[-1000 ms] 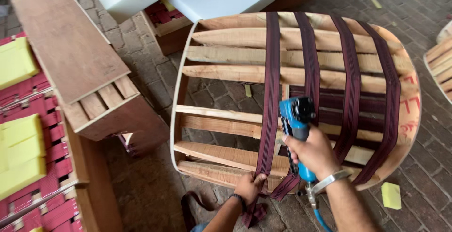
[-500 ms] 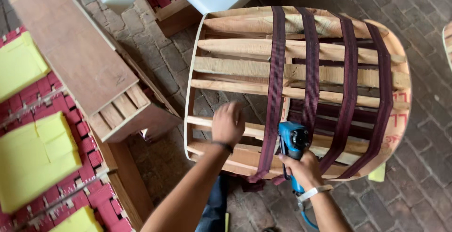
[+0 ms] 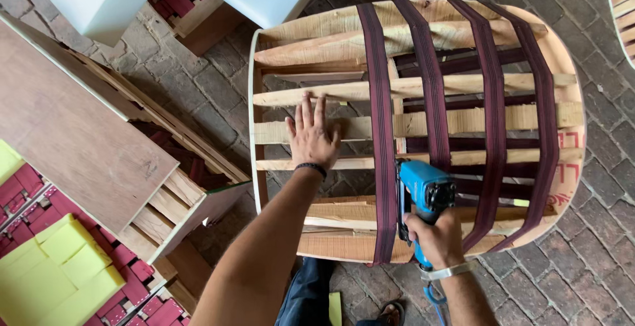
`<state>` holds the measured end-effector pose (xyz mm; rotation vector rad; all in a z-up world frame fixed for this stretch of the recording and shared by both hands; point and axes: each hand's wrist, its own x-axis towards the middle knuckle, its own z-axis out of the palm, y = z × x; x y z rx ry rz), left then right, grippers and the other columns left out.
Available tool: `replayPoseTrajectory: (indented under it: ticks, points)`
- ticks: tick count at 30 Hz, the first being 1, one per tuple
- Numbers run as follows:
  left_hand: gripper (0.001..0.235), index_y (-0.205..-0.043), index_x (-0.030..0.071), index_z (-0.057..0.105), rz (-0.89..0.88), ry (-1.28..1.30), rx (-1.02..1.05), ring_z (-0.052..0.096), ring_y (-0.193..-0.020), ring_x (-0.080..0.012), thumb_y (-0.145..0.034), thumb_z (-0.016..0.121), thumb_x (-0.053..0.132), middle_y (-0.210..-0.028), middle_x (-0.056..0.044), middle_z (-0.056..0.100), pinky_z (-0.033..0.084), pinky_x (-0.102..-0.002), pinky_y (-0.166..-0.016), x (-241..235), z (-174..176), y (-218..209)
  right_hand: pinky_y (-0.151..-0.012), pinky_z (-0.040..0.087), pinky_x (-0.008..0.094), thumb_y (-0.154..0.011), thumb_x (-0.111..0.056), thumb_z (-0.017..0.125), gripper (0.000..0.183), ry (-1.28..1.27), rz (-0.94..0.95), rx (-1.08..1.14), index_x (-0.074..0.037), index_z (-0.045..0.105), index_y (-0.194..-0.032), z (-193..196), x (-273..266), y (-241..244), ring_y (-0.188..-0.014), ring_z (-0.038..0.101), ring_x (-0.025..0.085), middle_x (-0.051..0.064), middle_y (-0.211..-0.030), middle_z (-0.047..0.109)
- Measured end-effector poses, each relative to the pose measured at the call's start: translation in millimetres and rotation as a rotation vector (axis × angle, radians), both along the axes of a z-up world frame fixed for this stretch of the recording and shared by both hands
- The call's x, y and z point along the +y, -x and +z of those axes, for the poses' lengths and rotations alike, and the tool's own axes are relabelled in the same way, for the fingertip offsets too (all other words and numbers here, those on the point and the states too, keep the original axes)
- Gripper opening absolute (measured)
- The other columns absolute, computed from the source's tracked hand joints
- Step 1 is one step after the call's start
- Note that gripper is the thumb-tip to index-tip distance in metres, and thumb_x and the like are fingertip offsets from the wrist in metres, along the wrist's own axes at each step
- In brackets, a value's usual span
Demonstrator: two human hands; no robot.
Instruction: The person weaves maroon fabric straps across a wooden chair frame to create a seat. They use scissors to trim excess strap and a pneumatic nail gun to secure the straps in place. The person adjusts the straps and staples them repeatedly to form a woven pattern.
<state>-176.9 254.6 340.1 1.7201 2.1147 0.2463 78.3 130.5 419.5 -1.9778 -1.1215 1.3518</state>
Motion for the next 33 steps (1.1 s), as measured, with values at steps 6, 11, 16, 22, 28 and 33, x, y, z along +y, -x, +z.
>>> replayPoseTrajectory:
  ticks: [6, 11, 16, 22, 28, 33]
  points:
    - [0.078, -0.164, 0.029, 0.013, 0.008, -0.002, -0.057, 0.026, -0.152, -0.0353, -0.097, 0.051, 0.044, -0.172, -0.012, 0.006, 0.006, -0.057, -0.125, 0, 5, 1, -0.052, 0.058, 0.035, -0.077, -0.016, 0.078, 0.017, 0.054, 0.064, -0.302, -0.002, 0.071, -0.081, -14, -14, 19, -0.053, 0.071, 0.017, 0.009, -0.061, 0.072]
    - [0.082, -0.163, 0.028, 0.015, 0.005, -0.017, -0.061, 0.029, -0.15, -0.0347, -0.091, 0.055, 0.036, -0.171, -0.013, 0.008, 0.008, -0.058, -0.125, -2, 7, 4, -0.049, 0.058, 0.036, -0.076, -0.02, 0.079, 0.017, 0.033, 0.032, -0.308, -0.005, 0.072, -0.077, -13, -24, 15, -0.051, 0.071, 0.018, 0.008, -0.059, 0.072]
    - [0.086, -0.163, 0.029, 0.017, 0.021, -0.041, -0.082, 0.031, -0.15, -0.033, -0.087, 0.058, 0.031, -0.171, -0.012, 0.011, 0.009, -0.058, -0.125, -4, 8, 5, -0.052, 0.056, 0.038, -0.076, -0.018, 0.08, 0.019, 0.067, 0.038, -0.333, -0.001, 0.073, -0.071, -15, -26, 15, -0.053, 0.072, 0.021, 0.01, -0.059, 0.073]
    - [0.085, -0.163, 0.029, 0.017, 0.021, -0.056, -0.098, 0.032, -0.15, -0.0326, -0.088, 0.057, 0.029, -0.172, -0.011, 0.011, 0.01, -0.059, -0.124, -6, 7, 5, -0.05, 0.057, 0.037, -0.077, -0.021, 0.08, 0.02, 0.013, 0.101, -0.387, -0.002, 0.073, -0.073, -22, -33, 17, -0.051, 0.073, 0.02, 0.01, -0.058, 0.073]
    - [0.086, -0.163, 0.032, 0.017, 0.03, -0.016, -0.054, 0.031, -0.15, -0.0304, -0.087, 0.056, 0.026, -0.172, -0.009, 0.009, 0.009, -0.056, -0.126, -3, 3, 1, -0.044, 0.057, 0.035, -0.08, -0.023, 0.077, 0.021, 0.008, 0.204, -0.36, -0.004, 0.07, -0.075, -32, -33, 22, -0.046, 0.07, 0.019, 0.009, -0.056, 0.071]
    - [0.086, -0.162, 0.033, 0.018, 0.04, -0.005, -0.076, 0.03, -0.15, -0.0308, -0.086, 0.057, 0.026, -0.171, -0.009, 0.01, 0.009, -0.055, -0.126, -3, 9, 3, -0.046, 0.056, 0.035, -0.078, -0.021, 0.08, 0.023, 0.136, 0.161, -0.299, -0.001, 0.07, -0.075, -1, -10, 30, -0.047, 0.069, 0.019, 0.011, -0.056, 0.071]
